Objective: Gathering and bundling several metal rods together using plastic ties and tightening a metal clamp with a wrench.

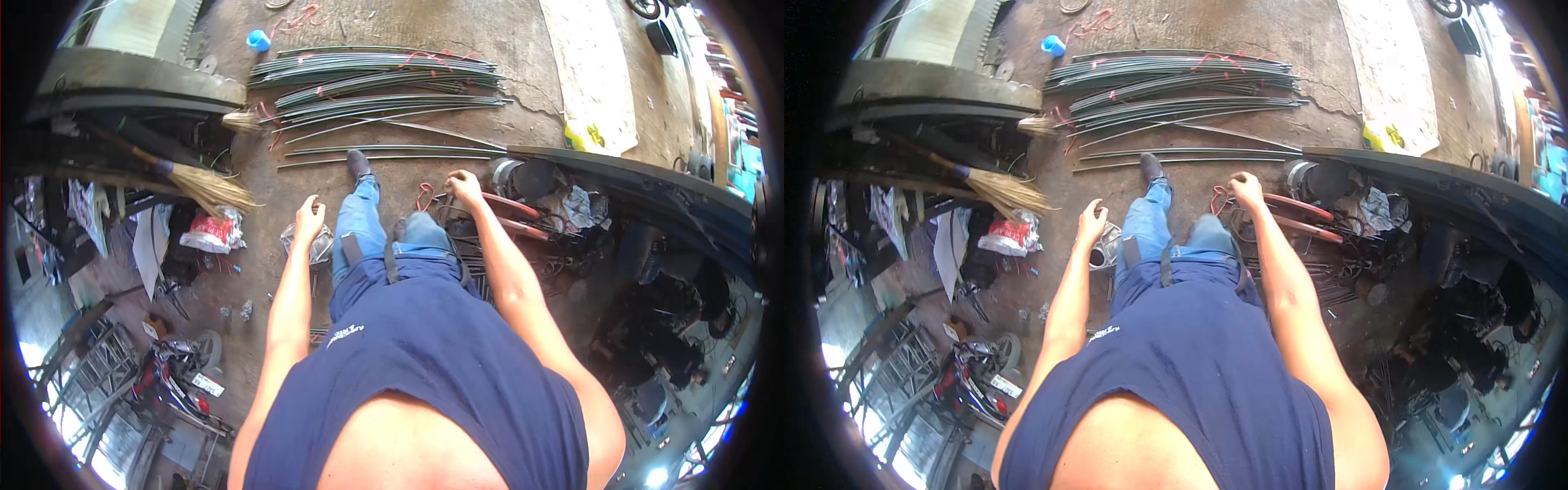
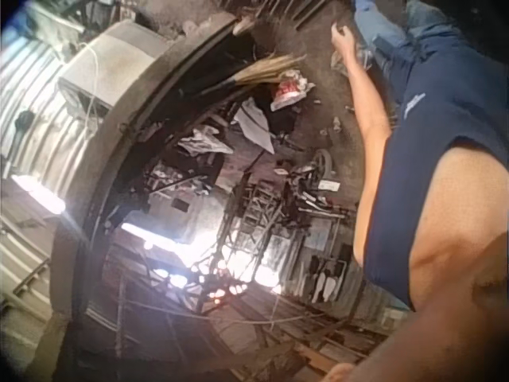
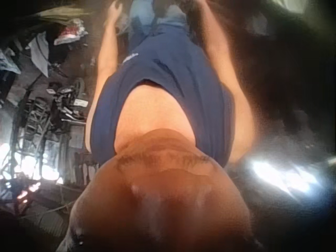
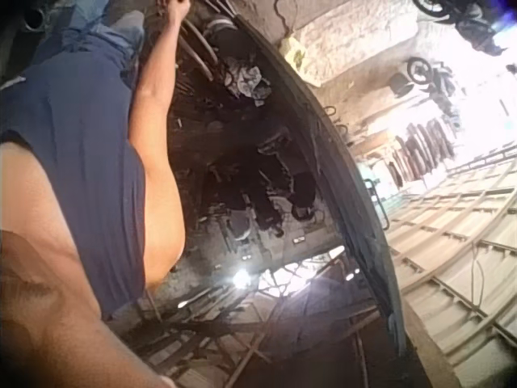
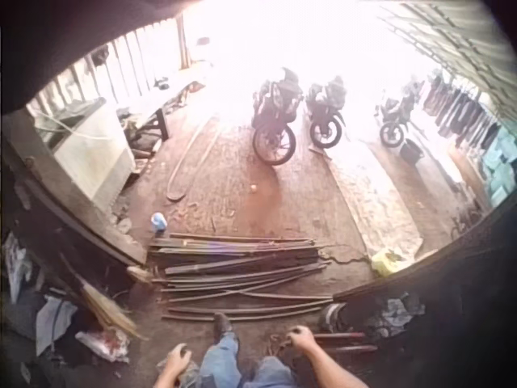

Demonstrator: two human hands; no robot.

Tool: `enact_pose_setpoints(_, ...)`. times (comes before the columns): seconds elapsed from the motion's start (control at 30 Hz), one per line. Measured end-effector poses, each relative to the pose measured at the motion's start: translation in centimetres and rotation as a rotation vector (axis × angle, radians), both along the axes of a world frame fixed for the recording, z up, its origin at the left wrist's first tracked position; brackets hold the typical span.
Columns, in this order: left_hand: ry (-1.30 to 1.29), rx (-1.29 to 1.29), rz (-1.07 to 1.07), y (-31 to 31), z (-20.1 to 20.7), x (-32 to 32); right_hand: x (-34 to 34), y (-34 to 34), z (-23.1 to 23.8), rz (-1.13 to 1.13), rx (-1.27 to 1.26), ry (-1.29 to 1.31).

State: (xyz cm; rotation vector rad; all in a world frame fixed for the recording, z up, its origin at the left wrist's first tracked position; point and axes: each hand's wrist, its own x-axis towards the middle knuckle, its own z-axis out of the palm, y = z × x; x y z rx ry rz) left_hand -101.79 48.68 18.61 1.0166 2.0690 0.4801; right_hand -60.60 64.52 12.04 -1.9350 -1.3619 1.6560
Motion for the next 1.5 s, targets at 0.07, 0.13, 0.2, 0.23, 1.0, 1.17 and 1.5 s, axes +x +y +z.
enact_pose_setpoints(0.07,-0.011,-0.069,-0.058,4.0,-0.7,-1.2,2.8,-0.4,-1.5,-0.081,0.035,-0.039)
enact_pose_setpoints(0.13,0.01,-0.096,-0.114,7.3,-1.2,-3.1,2.5,0.1,0.4,-0.228,-0.106,-0.008)
enact_pose_setpoints(0.2,0.021,-0.099,-0.157,9.8,-1.9,-5.3,2.8,0.8,3.0,-0.38,-0.301,0.074)
enact_pose_setpoints(0.23,0.011,-0.07,-0.141,11.4,-2.6,-5.9,3.9,1.7,3.2,-0.408,-0.341,0.119)
enact_pose_setpoints(1.0,-0.173,-0.175,0.418,23.4,-2.3,-7.9,-18.5,46.4,-12.6,0.632,0.093,-0.252)
enact_pose_setpoints(1.17,-0.192,-0.066,0.283,27.2,-12.8,-9.3,-29.0,51.0,-22.6,0.718,0.21,-0.361)
enact_pose_setpoints(1.5,-0.214,-0.143,-0.021,30.2,-31.9,-14.2,-52.7,50.1,-49.4,0.994,0.36,-0.302)
